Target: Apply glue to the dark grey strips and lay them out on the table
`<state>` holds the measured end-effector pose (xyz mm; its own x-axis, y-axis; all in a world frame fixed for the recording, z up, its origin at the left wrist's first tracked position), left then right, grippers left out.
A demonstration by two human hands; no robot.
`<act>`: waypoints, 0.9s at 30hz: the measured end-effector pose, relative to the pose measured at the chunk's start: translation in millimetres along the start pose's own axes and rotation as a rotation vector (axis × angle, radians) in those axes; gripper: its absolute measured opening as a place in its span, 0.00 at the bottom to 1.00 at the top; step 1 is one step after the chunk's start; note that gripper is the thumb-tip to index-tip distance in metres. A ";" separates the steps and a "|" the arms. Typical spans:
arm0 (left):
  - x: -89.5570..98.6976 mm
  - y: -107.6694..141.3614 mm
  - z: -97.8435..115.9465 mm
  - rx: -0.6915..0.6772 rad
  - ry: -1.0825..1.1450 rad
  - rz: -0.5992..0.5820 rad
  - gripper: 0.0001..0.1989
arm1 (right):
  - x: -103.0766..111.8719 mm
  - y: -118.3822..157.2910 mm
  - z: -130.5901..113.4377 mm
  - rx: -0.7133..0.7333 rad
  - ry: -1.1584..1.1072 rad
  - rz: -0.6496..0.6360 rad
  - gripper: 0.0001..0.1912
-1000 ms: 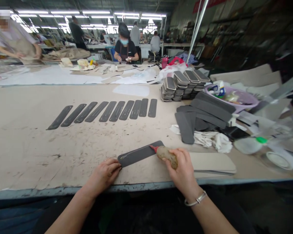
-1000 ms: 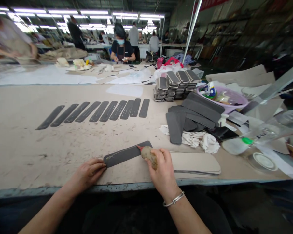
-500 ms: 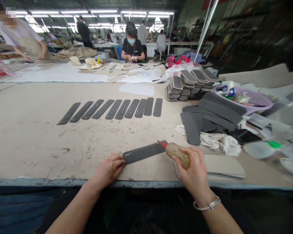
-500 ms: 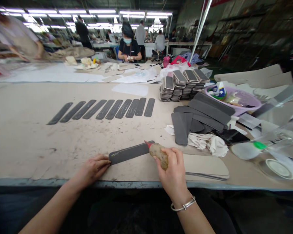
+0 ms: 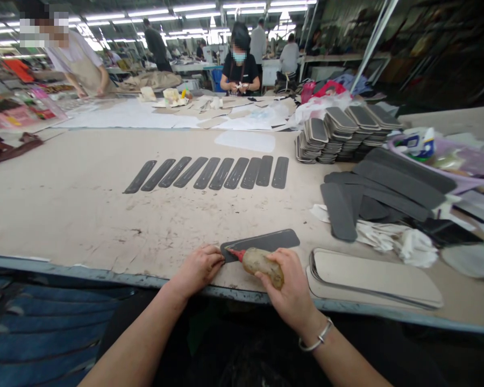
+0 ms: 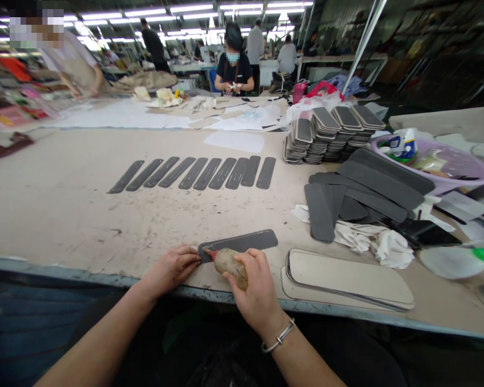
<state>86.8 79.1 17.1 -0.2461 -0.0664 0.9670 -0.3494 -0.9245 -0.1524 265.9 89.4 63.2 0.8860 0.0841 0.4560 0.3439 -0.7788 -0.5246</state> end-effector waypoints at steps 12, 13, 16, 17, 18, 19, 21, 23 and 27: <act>-1.5 0.0 -2.2 0.021 -0.017 -0.019 0.11 | 3.9 10.6 -6.4 -0.049 -0.020 -0.095 0.15; -1.2 -0.3 -2.2 0.023 -0.016 -0.019 0.11 | 8.5 10.9 -4.7 -0.057 -0.005 -0.092 0.15; -2.5 -1.0 -3.9 0.029 -0.027 -0.030 0.12 | 28.9 10.8 4.6 -0.091 0.067 -0.066 0.15; -3.5 -1.3 -4.6 0.029 -0.034 -0.037 0.12 | 38.0 10.4 8.4 -0.101 0.102 -0.047 0.14; -4.4 -1.7 -5.4 0.028 -0.041 -0.043 0.12 | 48.0 9.8 12.6 -0.113 0.141 -0.023 0.13; -5.1 -2.2 -6.2 0.030 -0.048 -0.046 0.12 | 58.6 9.1 16.7 -0.124 0.182 0.005 0.13; -5.4 -3.5 -6.9 0.027 -0.057 -0.045 0.12 | 79.2 7.8 25.3 -0.151 0.261 0.058 0.13; -4.8 -5.0 -6.5 0.018 -0.063 -0.035 0.12 | 97.6 6.9 32.9 -0.178 0.321 0.101 0.13; -3.5 -7.2 -5.5 0.001 -0.054 -0.016 0.12 | 123.8 6.6 38.9 -0.204 0.416 0.173 0.12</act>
<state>85.2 88.1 13.7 -0.1911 -0.0723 0.9789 -0.3515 -0.9261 -0.1370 389.9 118.8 88.2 0.7110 -0.2805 0.6449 0.0974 -0.8689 -0.4853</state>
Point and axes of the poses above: each hand's wrist, its own y-axis away from the middle knuckle, its own x-axis out of the back of the hand, z = x × y, the point moved 10 cm from there along -y, towards the middle knuckle, and after that the axes turned 7 degrees about -y, right-handed, at the moved point
